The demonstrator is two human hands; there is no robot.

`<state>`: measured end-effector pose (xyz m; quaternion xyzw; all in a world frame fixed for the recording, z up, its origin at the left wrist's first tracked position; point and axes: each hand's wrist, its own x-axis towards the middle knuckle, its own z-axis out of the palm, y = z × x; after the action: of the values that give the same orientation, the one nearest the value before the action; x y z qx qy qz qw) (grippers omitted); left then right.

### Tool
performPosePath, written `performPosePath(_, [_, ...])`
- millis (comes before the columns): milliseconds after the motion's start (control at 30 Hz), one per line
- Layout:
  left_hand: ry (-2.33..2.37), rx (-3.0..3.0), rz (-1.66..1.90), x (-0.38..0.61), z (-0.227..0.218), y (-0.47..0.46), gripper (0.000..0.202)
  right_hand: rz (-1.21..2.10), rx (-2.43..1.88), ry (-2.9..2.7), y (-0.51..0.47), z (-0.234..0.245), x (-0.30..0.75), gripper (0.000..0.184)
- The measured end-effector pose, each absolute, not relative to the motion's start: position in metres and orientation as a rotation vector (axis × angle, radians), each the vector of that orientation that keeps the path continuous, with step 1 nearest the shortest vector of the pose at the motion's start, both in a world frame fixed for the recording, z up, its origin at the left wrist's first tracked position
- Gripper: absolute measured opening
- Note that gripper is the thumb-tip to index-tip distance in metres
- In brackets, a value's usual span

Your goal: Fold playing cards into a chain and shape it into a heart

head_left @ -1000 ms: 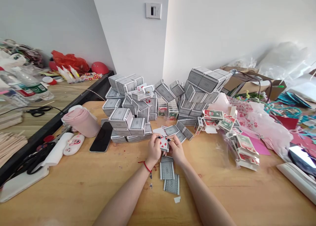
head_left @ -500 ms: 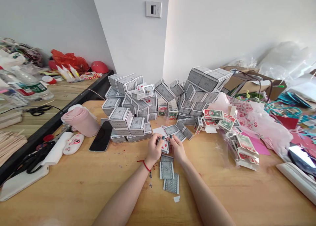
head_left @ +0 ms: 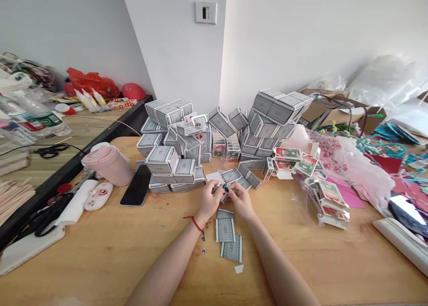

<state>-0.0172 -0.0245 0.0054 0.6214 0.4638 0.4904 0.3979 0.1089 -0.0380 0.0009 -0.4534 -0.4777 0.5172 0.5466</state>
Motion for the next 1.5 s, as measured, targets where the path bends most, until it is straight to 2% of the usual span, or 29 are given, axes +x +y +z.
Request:
performPosePath(167, [1.212, 1.646, 1.292, -0.017, 0.004, -0.026, 0.017, 1.230, -1.072, -1.177, -0.041, 0.005, 0.106, 0.024])
performPosePath(667, [1.390, 1.661, 1.313, -0.017, -0.002, -0.030, 0.023, 0.942, -1.139, -1.414, -0.045, -0.005, 0.102, 0.013])
performPosePath(900, [1.407, 1.726, 1.279, -0.018, -0.003, -0.027, 0.026, 0.960, -1.110, -1.399, -0.043, -0.008, 0.103, 0.012])
performPosePath(1133, [1.343, 1.940, 1.190, -0.018, 0.000, -0.027, 0.027, 0.986, -1.178, -1.404, -0.039, -0.011, 0.107, 0.021])
performPosePath(1500, [1.523, 1.849, 1.245, -0.018, -0.003, -0.024, 0.036, 0.957, -1.171, -1.404, -0.038, -0.015, 0.104, 0.018])
